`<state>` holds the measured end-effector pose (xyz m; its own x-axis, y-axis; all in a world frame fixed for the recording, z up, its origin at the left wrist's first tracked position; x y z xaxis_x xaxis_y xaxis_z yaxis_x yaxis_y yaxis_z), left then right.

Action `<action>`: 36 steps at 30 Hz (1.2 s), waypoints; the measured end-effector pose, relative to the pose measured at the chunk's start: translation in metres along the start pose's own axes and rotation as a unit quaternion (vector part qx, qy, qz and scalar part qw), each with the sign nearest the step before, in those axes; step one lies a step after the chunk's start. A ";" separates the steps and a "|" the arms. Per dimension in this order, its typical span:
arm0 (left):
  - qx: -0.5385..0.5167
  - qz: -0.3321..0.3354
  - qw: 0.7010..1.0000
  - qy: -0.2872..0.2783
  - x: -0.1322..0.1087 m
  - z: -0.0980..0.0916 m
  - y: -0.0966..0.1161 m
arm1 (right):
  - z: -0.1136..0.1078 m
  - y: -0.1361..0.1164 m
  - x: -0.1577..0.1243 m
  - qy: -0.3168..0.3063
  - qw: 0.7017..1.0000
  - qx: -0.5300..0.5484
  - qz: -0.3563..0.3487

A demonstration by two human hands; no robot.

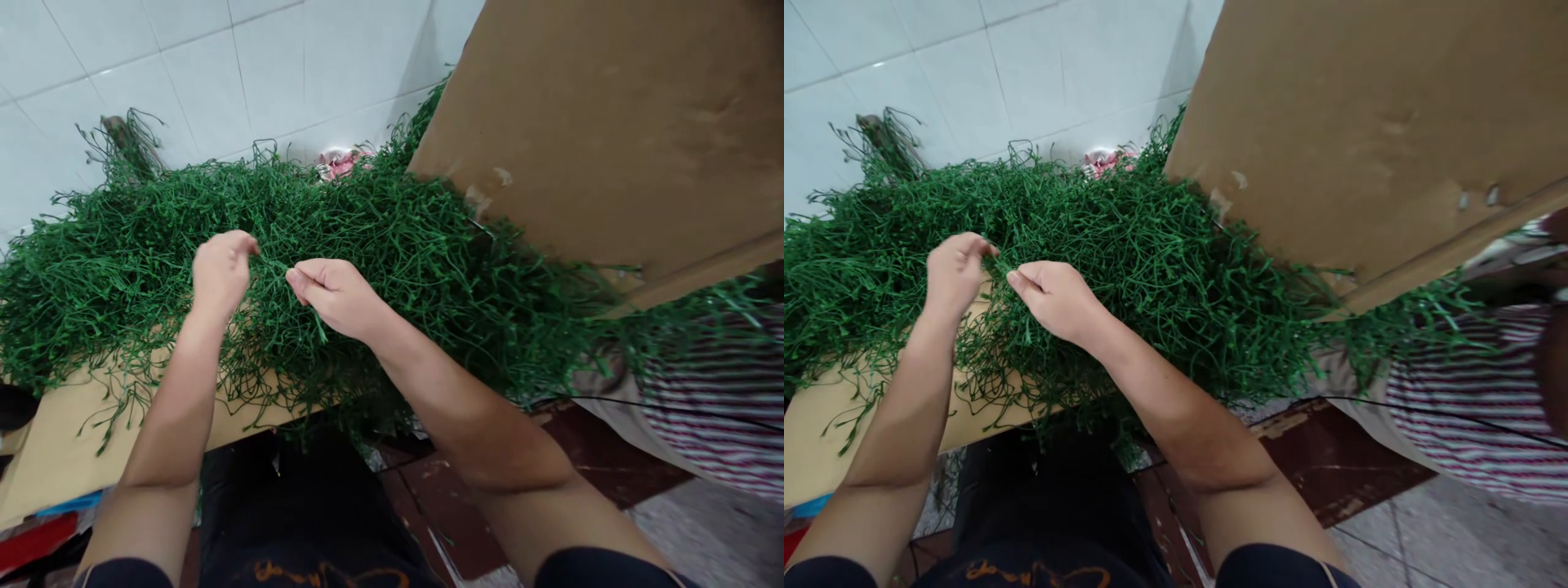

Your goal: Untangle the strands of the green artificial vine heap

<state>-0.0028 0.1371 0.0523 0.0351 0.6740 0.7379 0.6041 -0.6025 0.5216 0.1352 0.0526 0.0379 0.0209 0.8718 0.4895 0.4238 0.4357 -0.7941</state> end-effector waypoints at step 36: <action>-0.037 -0.021 0.984 -0.171 -0.028 0.047 0.045 | -0.009 0.029 0.010 0.045 0.996 0.061 0.043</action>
<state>0.0609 0.1116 0.0350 0.2845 0.7965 0.5336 0.5519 -0.5912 0.5881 0.1561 0.0714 0.0233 0.1363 0.8853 0.4446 0.3032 0.3899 -0.8695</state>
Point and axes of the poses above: each hand's wrist, its own x-axis towards the middle knuckle, its own z-axis out of the palm, y = z × x, the point moved 9 cm from there along x, towards the middle knuckle, and after that the axes turned 14 degrees about y, right-handed, at the moved point
